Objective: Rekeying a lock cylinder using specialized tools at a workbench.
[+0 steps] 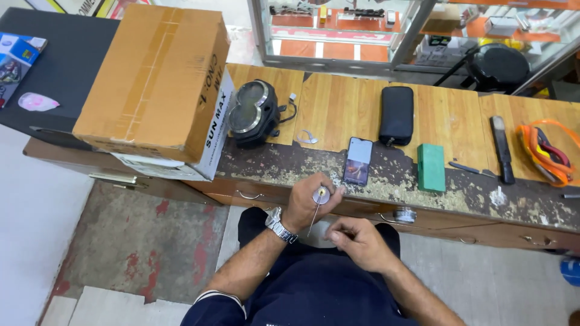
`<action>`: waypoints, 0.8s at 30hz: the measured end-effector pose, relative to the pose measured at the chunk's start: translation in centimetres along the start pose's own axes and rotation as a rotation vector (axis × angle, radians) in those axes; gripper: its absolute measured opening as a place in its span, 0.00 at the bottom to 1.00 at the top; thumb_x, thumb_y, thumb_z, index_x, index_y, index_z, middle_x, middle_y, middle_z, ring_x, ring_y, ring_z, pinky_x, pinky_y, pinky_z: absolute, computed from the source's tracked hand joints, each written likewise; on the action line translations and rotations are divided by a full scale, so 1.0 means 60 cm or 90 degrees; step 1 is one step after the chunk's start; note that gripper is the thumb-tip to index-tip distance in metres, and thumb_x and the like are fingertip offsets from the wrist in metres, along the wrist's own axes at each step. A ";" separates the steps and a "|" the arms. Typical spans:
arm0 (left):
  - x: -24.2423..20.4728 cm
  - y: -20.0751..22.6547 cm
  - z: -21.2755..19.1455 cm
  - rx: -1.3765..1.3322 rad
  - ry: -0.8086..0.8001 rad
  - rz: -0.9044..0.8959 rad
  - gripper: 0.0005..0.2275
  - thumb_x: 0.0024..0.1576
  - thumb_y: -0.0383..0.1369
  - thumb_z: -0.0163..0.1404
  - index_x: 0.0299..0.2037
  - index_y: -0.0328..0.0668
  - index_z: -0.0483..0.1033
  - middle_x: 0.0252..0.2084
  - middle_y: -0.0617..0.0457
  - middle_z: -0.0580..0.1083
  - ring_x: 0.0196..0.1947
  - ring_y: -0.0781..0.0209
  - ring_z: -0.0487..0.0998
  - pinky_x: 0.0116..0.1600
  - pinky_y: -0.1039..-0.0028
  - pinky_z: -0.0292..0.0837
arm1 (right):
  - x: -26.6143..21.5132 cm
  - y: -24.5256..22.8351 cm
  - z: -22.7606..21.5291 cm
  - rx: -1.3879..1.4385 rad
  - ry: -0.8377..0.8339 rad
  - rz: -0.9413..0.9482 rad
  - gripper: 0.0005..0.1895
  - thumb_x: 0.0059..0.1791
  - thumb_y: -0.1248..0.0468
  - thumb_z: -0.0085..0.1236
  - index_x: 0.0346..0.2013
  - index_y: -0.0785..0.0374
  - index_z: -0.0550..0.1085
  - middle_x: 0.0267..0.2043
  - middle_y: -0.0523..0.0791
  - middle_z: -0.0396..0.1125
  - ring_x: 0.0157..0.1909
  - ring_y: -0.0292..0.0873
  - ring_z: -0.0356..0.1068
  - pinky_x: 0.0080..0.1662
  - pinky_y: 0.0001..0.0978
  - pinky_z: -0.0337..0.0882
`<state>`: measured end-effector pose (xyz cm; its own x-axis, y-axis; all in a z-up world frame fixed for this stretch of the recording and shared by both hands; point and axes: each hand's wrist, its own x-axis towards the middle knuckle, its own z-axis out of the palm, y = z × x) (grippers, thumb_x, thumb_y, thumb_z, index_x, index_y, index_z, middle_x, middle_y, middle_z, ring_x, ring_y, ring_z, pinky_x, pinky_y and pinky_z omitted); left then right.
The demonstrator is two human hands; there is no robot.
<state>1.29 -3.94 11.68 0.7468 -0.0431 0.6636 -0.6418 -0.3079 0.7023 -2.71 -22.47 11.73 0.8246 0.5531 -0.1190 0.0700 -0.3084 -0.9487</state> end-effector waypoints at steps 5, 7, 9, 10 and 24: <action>-0.021 0.056 -0.014 -0.072 -0.009 0.001 0.12 0.57 0.36 0.58 0.25 0.46 0.70 0.20 0.54 0.70 0.19 0.57 0.71 0.23 0.72 0.67 | 0.008 0.144 -0.022 0.246 0.090 -0.048 0.16 0.51 0.56 0.52 0.25 0.63 0.77 0.15 0.43 0.63 0.17 0.40 0.65 0.27 0.34 0.70; -0.029 0.091 -0.016 -0.167 -0.008 -0.035 0.10 0.52 0.33 0.63 0.24 0.48 0.72 0.20 0.51 0.73 0.19 0.50 0.76 0.25 0.70 0.70 | 0.015 0.218 -0.022 0.377 0.171 -0.034 0.24 0.54 0.50 0.53 0.23 0.66 0.73 0.10 0.44 0.53 0.13 0.42 0.59 0.23 0.36 0.70; -0.047 0.110 -0.010 -0.188 -0.036 0.018 0.12 0.53 0.32 0.62 0.22 0.47 0.71 0.18 0.50 0.72 0.16 0.51 0.73 0.23 0.70 0.69 | 0.017 0.279 -0.021 0.505 0.298 0.110 0.19 0.60 0.54 0.46 0.36 0.67 0.70 0.15 0.36 0.40 0.14 0.35 0.45 0.25 0.37 0.68; -0.054 0.117 -0.010 -0.193 -0.041 0.006 0.12 0.53 0.32 0.62 0.22 0.47 0.71 0.18 0.50 0.72 0.16 0.51 0.73 0.23 0.70 0.69 | 0.015 0.305 -0.004 0.509 0.304 0.122 0.19 0.60 0.54 0.46 0.36 0.67 0.70 0.15 0.36 0.40 0.14 0.35 0.45 0.25 0.37 0.68; -0.196 -0.010 0.048 -0.112 -0.102 -0.262 0.06 0.54 0.31 0.61 0.33 0.41 0.76 0.25 0.45 0.74 0.25 0.45 0.79 0.30 0.66 0.73 | -0.094 0.321 0.091 0.144 0.165 0.128 0.21 0.53 0.50 0.52 0.32 0.63 0.81 0.13 0.47 0.70 0.18 0.39 0.67 0.24 0.30 0.68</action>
<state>-6.61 -5.98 2.67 0.9539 -0.1020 0.2822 -0.2960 -0.1656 0.9407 -9.11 -27.29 -7.44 0.9255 0.2761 -0.2592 -0.2097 -0.1960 -0.9579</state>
